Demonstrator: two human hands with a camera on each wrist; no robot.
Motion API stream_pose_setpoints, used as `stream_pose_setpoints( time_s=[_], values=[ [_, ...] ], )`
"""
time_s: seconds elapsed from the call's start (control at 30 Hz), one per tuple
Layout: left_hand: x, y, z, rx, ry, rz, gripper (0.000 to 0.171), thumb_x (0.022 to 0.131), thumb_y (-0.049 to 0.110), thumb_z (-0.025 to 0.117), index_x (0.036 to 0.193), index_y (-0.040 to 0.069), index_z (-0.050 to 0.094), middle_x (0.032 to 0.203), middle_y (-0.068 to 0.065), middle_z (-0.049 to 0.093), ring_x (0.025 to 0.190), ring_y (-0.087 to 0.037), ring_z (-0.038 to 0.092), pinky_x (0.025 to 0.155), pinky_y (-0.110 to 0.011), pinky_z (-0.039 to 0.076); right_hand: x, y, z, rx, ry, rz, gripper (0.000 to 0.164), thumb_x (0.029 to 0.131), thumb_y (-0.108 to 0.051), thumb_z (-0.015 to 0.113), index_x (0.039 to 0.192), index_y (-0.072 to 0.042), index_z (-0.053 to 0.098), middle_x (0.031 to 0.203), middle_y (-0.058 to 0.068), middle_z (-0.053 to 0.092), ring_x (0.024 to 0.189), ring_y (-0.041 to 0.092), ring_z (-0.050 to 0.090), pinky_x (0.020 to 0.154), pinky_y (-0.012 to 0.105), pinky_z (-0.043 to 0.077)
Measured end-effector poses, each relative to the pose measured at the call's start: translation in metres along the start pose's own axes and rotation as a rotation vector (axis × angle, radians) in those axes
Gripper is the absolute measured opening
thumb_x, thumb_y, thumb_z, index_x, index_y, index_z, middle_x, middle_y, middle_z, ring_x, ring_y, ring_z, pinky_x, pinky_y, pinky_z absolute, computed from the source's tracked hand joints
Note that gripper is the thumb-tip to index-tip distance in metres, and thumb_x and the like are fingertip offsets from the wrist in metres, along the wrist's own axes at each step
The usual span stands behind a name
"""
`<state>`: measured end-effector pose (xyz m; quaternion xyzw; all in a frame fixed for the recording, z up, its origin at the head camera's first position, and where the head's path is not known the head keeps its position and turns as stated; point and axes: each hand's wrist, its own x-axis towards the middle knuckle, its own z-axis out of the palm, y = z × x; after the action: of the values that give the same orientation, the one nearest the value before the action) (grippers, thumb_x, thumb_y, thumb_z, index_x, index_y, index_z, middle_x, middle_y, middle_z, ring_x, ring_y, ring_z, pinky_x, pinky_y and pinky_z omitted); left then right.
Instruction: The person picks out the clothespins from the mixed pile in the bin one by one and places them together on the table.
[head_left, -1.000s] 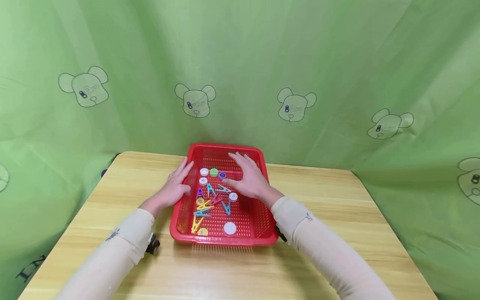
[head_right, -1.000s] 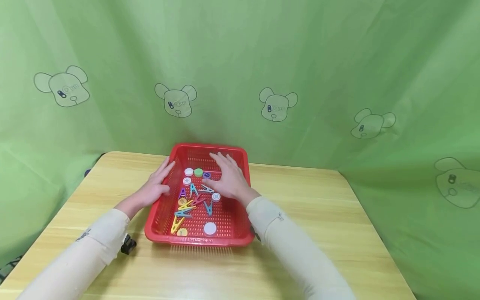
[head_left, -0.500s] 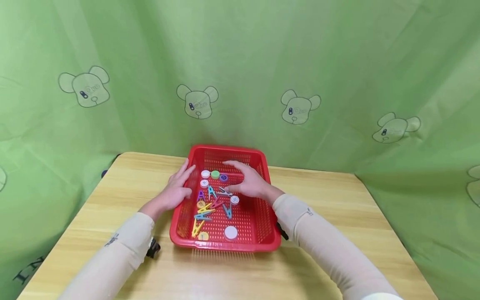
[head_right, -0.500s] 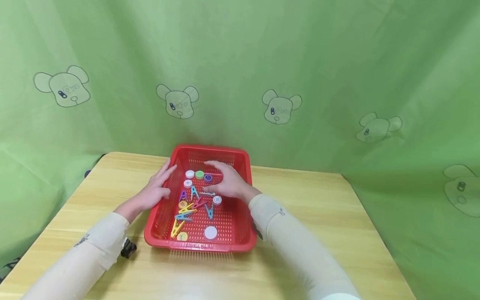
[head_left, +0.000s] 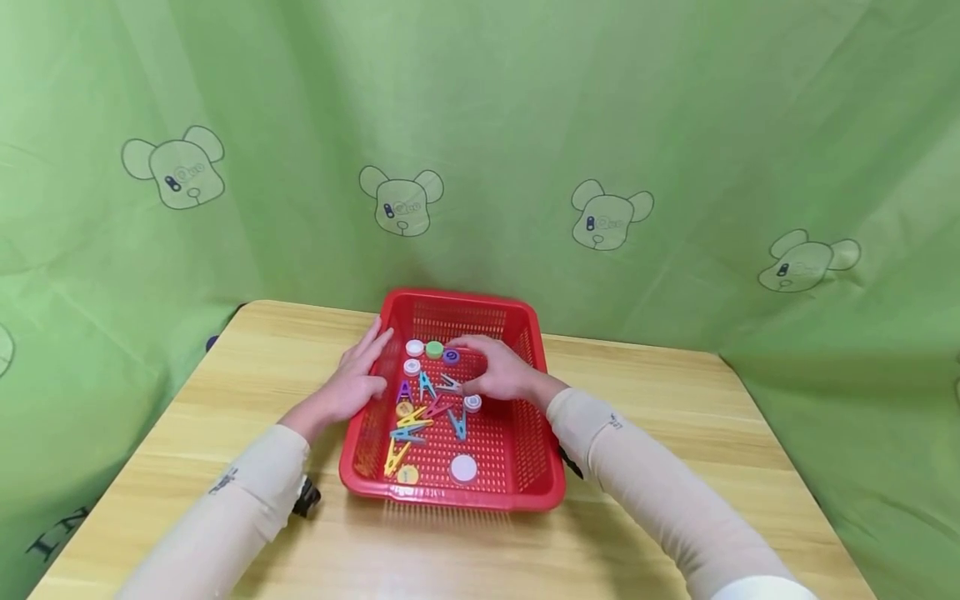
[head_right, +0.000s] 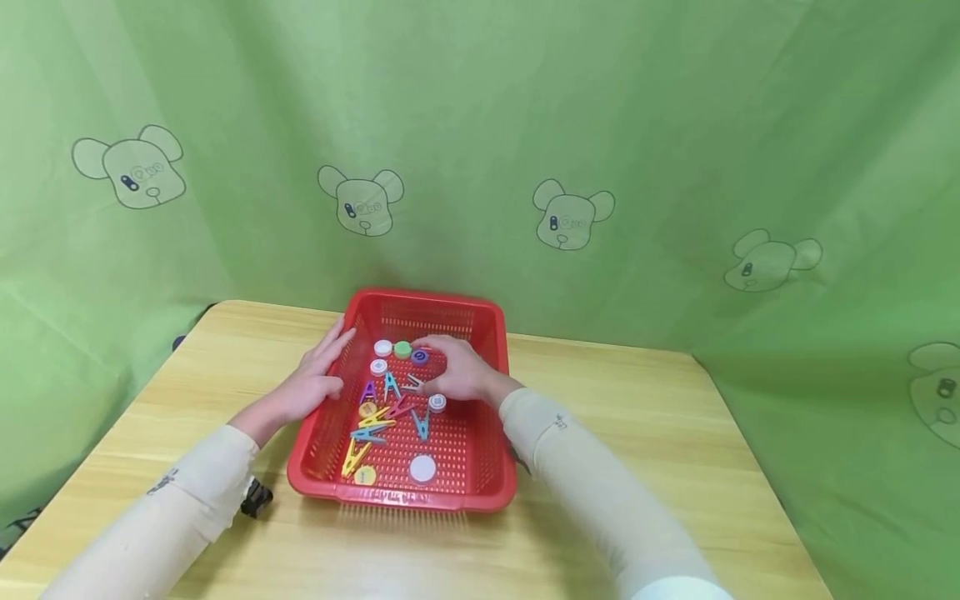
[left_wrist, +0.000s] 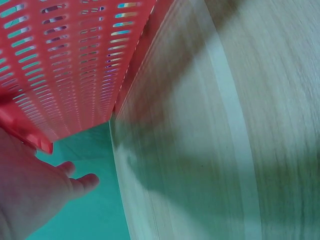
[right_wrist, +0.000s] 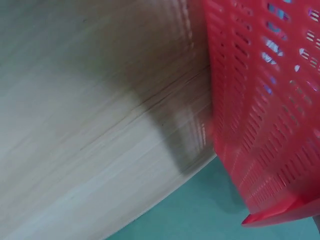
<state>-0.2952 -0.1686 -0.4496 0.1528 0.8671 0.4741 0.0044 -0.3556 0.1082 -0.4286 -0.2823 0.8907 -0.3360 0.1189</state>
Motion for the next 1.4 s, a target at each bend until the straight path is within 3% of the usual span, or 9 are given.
stream_pose_setpoints(
  time_s=[0.17,0.4,0.83,1.4],
  values=[
    [-0.001,-0.001,0.0,0.011,-0.001,-0.005,0.093,0.076,0.002,0.058,0.161,0.01,0.019,0.166,0.006,-0.008,0.148,-0.039,0.0,0.11,-0.069,0.012,0.004,0.003,0.002,-0.07,-0.009,-0.004,0.066,0.082,-0.013,0.079,0.143,-0.014,0.055,0.141,0.009,0.052,0.132,0.031,0.043,0.105,0.056,0.039],
    [0.0,-0.001,0.0,0.013,0.004,-0.001,0.095,0.075,0.002,0.059,0.16,0.01,0.019,0.166,0.008,-0.008,0.148,-0.039,0.001,0.11,-0.069,0.012,0.007,0.006,0.005,-0.221,0.062,0.023,0.054,0.087,-0.01,0.074,0.138,-0.014,0.059,0.143,0.007,0.052,0.137,0.029,0.04,0.112,0.051,0.03],
    [0.0,-0.003,0.0,0.017,0.01,0.011,0.093,0.076,0.003,0.058,0.16,0.01,0.02,0.166,0.007,-0.008,0.148,-0.039,0.003,0.11,-0.069,0.013,0.008,0.007,0.013,-0.437,0.027,0.166,0.057,0.093,-0.018,0.071,0.146,-0.027,0.051,0.151,0.009,0.044,0.138,0.035,0.035,0.107,0.062,0.032],
    [0.0,-0.004,0.002,0.009,0.015,0.002,0.095,0.075,0.003,0.061,0.161,0.012,0.02,0.165,0.012,-0.008,0.148,-0.038,0.003,0.11,-0.069,0.013,0.009,0.009,0.017,-0.504,0.023,0.193,0.063,0.09,-0.028,0.074,0.148,-0.029,0.048,0.149,0.011,0.046,0.133,0.035,0.041,0.106,0.058,0.036]
  ],
)
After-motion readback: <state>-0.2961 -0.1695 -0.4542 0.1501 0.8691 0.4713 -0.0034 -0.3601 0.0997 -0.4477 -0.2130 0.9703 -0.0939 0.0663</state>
